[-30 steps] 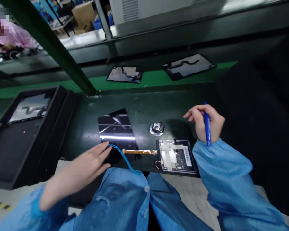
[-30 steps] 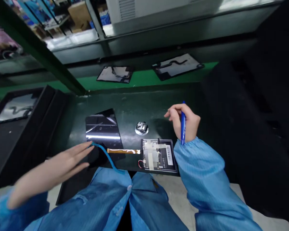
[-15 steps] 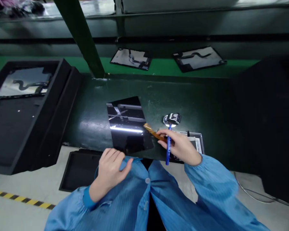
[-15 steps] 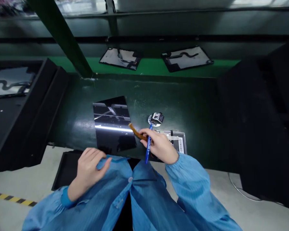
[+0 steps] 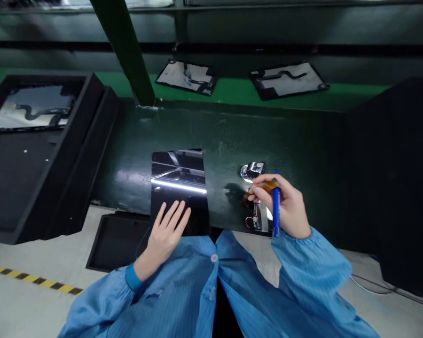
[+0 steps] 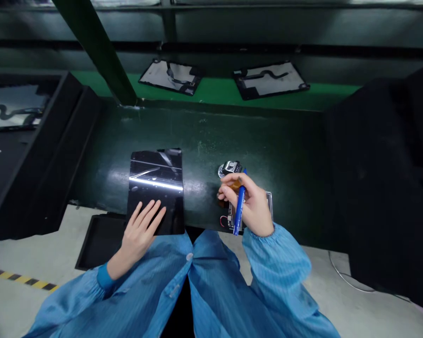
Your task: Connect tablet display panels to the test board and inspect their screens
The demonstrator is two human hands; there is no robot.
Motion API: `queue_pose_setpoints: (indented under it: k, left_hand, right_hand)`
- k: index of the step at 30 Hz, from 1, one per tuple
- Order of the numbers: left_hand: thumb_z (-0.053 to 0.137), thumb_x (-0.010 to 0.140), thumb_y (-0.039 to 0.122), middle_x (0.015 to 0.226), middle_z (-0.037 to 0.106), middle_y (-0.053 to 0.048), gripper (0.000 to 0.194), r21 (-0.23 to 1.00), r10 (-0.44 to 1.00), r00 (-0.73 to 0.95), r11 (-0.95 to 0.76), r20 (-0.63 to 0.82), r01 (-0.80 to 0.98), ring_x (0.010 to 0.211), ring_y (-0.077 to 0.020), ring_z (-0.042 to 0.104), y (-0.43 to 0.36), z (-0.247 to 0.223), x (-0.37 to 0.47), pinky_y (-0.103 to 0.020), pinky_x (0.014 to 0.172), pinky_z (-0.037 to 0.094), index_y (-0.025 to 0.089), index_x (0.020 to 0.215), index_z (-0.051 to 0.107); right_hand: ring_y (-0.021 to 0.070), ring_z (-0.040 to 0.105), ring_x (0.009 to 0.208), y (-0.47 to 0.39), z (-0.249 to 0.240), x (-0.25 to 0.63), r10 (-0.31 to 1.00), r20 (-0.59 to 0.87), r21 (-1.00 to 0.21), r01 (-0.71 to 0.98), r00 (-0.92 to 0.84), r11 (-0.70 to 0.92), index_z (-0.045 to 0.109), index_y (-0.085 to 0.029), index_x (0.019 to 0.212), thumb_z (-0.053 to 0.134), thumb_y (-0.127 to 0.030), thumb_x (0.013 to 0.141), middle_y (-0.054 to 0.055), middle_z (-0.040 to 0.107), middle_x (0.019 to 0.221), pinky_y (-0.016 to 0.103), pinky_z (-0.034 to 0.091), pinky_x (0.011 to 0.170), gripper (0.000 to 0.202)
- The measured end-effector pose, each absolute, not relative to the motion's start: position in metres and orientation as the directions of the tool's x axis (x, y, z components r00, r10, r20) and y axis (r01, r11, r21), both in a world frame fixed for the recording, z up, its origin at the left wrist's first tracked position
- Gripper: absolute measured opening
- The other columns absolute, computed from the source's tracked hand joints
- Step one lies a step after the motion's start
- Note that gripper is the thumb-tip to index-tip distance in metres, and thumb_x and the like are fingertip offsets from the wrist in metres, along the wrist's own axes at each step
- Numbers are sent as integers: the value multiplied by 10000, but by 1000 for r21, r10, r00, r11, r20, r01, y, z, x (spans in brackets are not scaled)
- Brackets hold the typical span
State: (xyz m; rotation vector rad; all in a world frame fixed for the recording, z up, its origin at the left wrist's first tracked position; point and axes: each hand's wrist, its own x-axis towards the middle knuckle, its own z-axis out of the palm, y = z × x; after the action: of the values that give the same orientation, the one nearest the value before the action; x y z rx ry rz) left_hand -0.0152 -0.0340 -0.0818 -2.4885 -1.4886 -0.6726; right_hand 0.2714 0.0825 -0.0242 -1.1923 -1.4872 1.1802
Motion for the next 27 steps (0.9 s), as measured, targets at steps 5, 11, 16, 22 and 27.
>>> queue_pose_setpoints:
  k: [5, 11, 16, 22, 27]
  left_hand:
    - [590, 956, 125, 1321, 716, -89, 438, 520, 685, -180, -329, 706, 788, 1190, -274, 701, -43, -67, -22, -468, 1021, 580, 239, 1378, 622]
    - [702, 901, 190, 1024, 775, 79, 213, 986, 512, -845, -138, 151, 93, 985, -135, 732, -27, -59, 8, -300, 956, 574, 318, 1069, 679]
    - [719, 878, 338, 976, 767, 19, 159, 950, 719, -639, 94, -273, -299, 965, -186, 743, -26, -68, 32, -377, 875, 607, 272, 946, 591]
    - [666, 916, 417, 997, 803, -89, 220, 644, 798, 116, 554, -592, -528, 967, -266, 773, -36, -61, 21, -412, 828, 629, 206, 887, 722]
    - [591, 945, 535, 699, 767, -112, 439, 823, 785, 351, 564, -511, -65, 569, -183, 698, -27, -43, -17, -278, 542, 545, 166, 844, 807]
  right_hand:
    - [137, 720, 720, 81, -26, 270, 981, 120, -979, 145, -155, 143, 652, -242, 1026, 734, -313, 911, 4, 709, 860, 241, 612, 676, 158]
    - [203, 748, 969, 74, -38, 262, 950, 101, -976, 155, -297, 152, 584, -271, 1261, 709, -320, 932, 53, 724, 1062, 375, 629, 897, 355]
    - [245, 698, 1158, 73, -44, 251, 935, 97, -957, 226, -340, 182, 472, -275, 1427, 622, -329, 985, 108, 677, 1256, 443, 597, 1004, 470]
    - [290, 644, 1261, 69, -35, 243, 944, 193, -891, 356, -269, 283, 416, -312, 1497, 613, -328, 983, 123, 523, 1517, 446, 604, 976, 551]
    - [244, 712, 722, 48, -21, 237, 956, 293, -889, 372, 11, 268, 544, -280, 1293, 403, -503, 1033, 114, 729, 1057, 400, 572, 610, 370]
